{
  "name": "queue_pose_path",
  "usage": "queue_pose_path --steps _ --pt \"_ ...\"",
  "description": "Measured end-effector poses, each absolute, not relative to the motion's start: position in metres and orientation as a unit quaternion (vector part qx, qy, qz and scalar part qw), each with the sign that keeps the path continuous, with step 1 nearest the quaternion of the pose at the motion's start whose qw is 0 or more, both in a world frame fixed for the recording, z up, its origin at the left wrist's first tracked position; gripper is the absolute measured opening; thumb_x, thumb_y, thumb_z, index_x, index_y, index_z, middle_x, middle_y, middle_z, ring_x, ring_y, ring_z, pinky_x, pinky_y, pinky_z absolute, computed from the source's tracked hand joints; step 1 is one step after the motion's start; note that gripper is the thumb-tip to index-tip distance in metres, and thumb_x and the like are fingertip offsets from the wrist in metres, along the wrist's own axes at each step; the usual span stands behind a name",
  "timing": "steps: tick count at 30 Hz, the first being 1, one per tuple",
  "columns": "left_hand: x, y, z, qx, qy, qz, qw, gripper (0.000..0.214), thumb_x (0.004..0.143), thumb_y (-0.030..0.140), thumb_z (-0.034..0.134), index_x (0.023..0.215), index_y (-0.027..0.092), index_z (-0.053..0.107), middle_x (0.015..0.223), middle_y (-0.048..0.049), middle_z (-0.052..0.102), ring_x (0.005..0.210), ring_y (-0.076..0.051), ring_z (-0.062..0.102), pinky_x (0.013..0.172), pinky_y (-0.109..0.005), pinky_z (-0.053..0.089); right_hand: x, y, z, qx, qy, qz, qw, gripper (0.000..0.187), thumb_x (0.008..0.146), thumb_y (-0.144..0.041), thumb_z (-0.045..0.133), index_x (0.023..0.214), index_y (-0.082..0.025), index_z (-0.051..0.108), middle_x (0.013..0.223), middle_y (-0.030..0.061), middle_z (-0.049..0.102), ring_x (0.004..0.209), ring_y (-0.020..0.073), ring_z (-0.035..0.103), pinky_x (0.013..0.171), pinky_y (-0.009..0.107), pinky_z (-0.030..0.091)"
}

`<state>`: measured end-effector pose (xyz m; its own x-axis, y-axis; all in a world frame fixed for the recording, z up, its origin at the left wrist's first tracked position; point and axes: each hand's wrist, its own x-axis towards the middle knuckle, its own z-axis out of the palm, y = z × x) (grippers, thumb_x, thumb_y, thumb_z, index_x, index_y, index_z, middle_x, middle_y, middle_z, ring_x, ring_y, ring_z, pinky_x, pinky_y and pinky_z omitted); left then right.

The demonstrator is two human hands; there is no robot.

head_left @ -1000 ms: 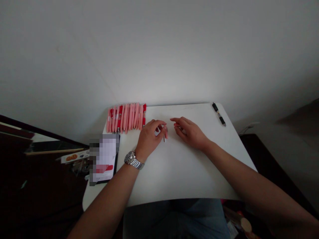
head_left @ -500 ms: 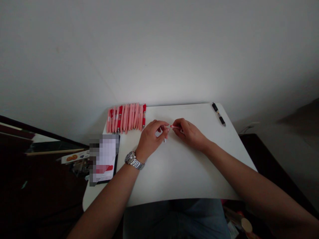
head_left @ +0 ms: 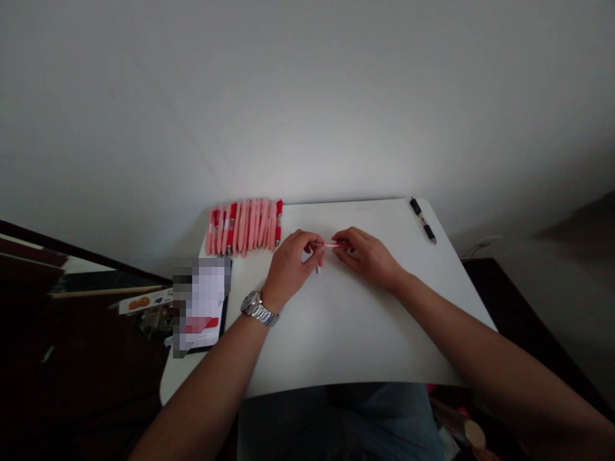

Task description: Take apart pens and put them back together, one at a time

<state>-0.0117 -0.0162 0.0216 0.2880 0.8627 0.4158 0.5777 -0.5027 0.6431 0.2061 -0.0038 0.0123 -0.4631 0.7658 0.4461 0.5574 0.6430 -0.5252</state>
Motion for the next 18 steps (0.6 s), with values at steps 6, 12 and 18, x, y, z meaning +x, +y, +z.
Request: queue_pose_path --steps 6,12,18 --pt "-0.0146 -0.0128 0.0182 0.759 0.487 0.398 0.169 0.007 0.097 0.022 0.063 0.104 0.021 0.065 0.094 -0.0023 0.065 0.085 -0.016 0.061 0.080 -0.032 0.051 0.2113 0.0016 0.0101 -0.457 -0.801 0.149 0.357 0.019 0.097 -0.031 0.062 0.113 -0.020 0.064 0.093 0.0059 0.067 0.072 0.0164 0.062 0.067 0.030 0.051" --pt "-0.0152 -0.0103 0.0167 0.750 0.493 0.407 0.168 0.008 0.097 0.022 0.061 0.104 0.021 0.065 0.094 -0.0029 0.066 0.085 -0.016 0.062 0.080 -0.032 0.051 0.2109 0.0023 0.0118 -0.487 -0.771 0.161 0.377 0.018 0.096 -0.033 0.064 0.107 -0.019 0.069 0.087 0.0049 0.067 0.070 0.0156 0.061 0.067 0.029 0.051" --pt "-0.0154 -0.0099 0.0159 0.751 0.492 0.408 0.169 0.011 0.097 0.022 0.061 0.107 0.022 0.066 0.094 -0.0030 0.066 0.085 -0.016 0.062 0.081 -0.032 0.052 0.2137 0.0032 0.0087 -0.474 -0.775 0.162 0.386 0.028 0.099 -0.039 0.059 0.117 -0.022 0.072 0.090 0.0057 0.066 0.072 0.0164 0.063 0.068 0.030 0.053"
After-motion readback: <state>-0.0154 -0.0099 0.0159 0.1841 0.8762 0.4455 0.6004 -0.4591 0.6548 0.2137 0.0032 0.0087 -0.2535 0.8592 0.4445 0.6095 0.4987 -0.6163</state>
